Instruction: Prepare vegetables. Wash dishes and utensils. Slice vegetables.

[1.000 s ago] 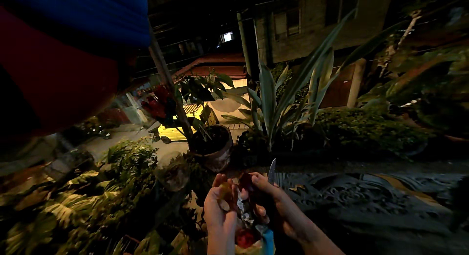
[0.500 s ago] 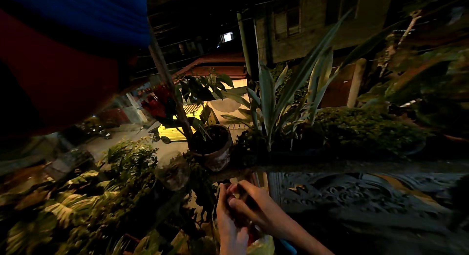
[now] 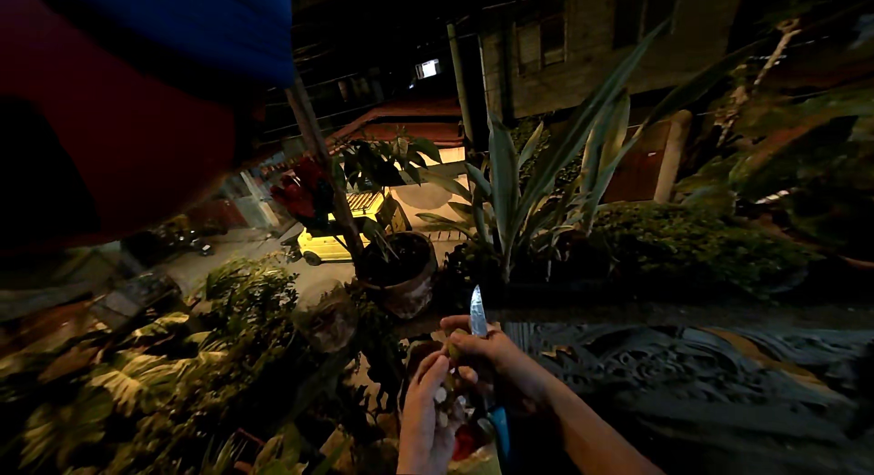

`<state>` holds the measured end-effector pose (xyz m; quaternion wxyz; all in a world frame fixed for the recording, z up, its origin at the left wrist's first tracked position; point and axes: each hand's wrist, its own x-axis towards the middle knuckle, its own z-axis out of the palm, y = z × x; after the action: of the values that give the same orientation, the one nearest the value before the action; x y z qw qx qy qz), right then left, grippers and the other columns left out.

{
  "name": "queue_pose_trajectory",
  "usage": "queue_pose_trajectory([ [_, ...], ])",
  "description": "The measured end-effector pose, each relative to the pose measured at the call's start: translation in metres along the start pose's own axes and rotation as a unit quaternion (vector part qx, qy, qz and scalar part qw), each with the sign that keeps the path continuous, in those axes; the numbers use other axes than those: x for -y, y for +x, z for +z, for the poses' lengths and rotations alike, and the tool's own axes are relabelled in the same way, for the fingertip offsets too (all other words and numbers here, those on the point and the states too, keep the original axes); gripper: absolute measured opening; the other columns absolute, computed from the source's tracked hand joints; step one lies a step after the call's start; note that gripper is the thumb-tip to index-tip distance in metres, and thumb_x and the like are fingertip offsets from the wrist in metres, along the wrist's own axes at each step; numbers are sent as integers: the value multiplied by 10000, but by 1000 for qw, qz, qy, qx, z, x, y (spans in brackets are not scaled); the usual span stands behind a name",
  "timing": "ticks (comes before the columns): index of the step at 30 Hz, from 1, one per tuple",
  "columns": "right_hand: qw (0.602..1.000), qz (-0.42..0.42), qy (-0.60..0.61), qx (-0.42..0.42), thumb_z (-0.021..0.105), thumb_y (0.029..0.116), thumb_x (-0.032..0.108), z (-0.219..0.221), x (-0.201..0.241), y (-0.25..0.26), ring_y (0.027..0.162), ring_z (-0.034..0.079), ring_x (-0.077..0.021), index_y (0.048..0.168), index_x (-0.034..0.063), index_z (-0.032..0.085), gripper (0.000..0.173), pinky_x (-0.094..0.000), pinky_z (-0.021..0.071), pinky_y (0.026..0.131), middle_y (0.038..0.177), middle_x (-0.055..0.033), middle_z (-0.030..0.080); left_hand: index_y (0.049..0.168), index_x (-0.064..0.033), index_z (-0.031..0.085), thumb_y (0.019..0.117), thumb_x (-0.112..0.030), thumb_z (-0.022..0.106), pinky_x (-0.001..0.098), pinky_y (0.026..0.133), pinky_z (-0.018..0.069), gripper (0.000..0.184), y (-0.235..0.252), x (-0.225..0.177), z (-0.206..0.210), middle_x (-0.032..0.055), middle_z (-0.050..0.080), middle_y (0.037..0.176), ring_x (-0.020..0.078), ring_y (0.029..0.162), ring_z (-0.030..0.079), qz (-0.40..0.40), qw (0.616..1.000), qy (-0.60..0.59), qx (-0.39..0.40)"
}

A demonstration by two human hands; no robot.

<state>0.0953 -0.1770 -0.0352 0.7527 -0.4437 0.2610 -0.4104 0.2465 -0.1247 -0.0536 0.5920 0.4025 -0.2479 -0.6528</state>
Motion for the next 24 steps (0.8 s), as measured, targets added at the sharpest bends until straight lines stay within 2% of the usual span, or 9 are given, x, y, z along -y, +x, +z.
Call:
queue_pose_trajectory([
  [2,999,-25,-18,-20,547,1035,186,3,0,2,592,627,-80,1231,53,495,243,-206,532,520,916,-66,697,1260,-16,580,1056,-115,487,221,493,535,245,-2,-5,0,86,670,834,107,595,637,2,1000,31,-2],
  [4,997,-57,-34,-34,573,1030,173,5,-2,4,613,632,-78,1198,31,546,221,-203,523,528,983,-82,721,1279,-3,573,1038,-96,527,225,507,532,263,-7,-12,4,92,671,833,108,603,633,1,998,62,-15],
  [8,991,-93,-77,-60,607,1010,161,18,-8,4,672,648,-62,1178,21,623,220,-200,539,576,978,-45,723,1208,12,600,1021,-87,563,236,510,534,214,-11,-19,13,97,658,825,118,620,634,4,995,89,-37],
  [10,990,-94,-93,-58,587,1028,184,20,-7,2,651,631,-45,1196,29,640,234,-189,531,557,969,-24,713,1206,6,596,1011,-85,558,236,506,539,218,-11,-19,12,90,654,815,117,613,635,8,996,88,-34],
  [13,986,-98,-135,-9,523,1042,244,14,-2,-4,641,603,-27,1329,69,621,350,-188,513,543,1008,6,694,1217,-10,587,1026,-109,492,222,511,534,236,-13,-22,7,50,641,791,90,602,622,26,996,77,-21],
  [16,952,-161,-257,41,556,1025,243,7,2,-7,916,668,-84,1426,59,560,441,-267,583,771,1211,-55,662,1199,-17,600,1015,-108,472,220,526,542,242,-15,-29,3,35,648,789,79,613,627,35,996,84,-1],
  [18,908,-213,-358,41,571,1028,282,7,4,-8,1052,641,-132,1423,46,577,460,-290,549,895,1328,-146,606,1187,-30,610,1006,-105,469,220,526,537,241,-17,-34,3,30,654,806,76,623,626,30,994,105,11],
  [22,858,-286,-426,19,588,1029,207,11,5,-7,981,672,-168,1349,-3,602,383,-282,567,859,1248,-200,636,1237,-45,586,984,-109,521,236,524,537,269,-18,-37,6,59,671,883,101,660,643,38,990,134,8],
  [24,850,-307,-428,17,588,1026,158,12,4,-8,1045,676,-186,1344,-23,598,367,-282,568,902,1270,-208,632,1272,-53,519,967,-94,537,247,528,536,308,-17,-37,5,69,649,913,115,665,635,55,988,141,14],
])
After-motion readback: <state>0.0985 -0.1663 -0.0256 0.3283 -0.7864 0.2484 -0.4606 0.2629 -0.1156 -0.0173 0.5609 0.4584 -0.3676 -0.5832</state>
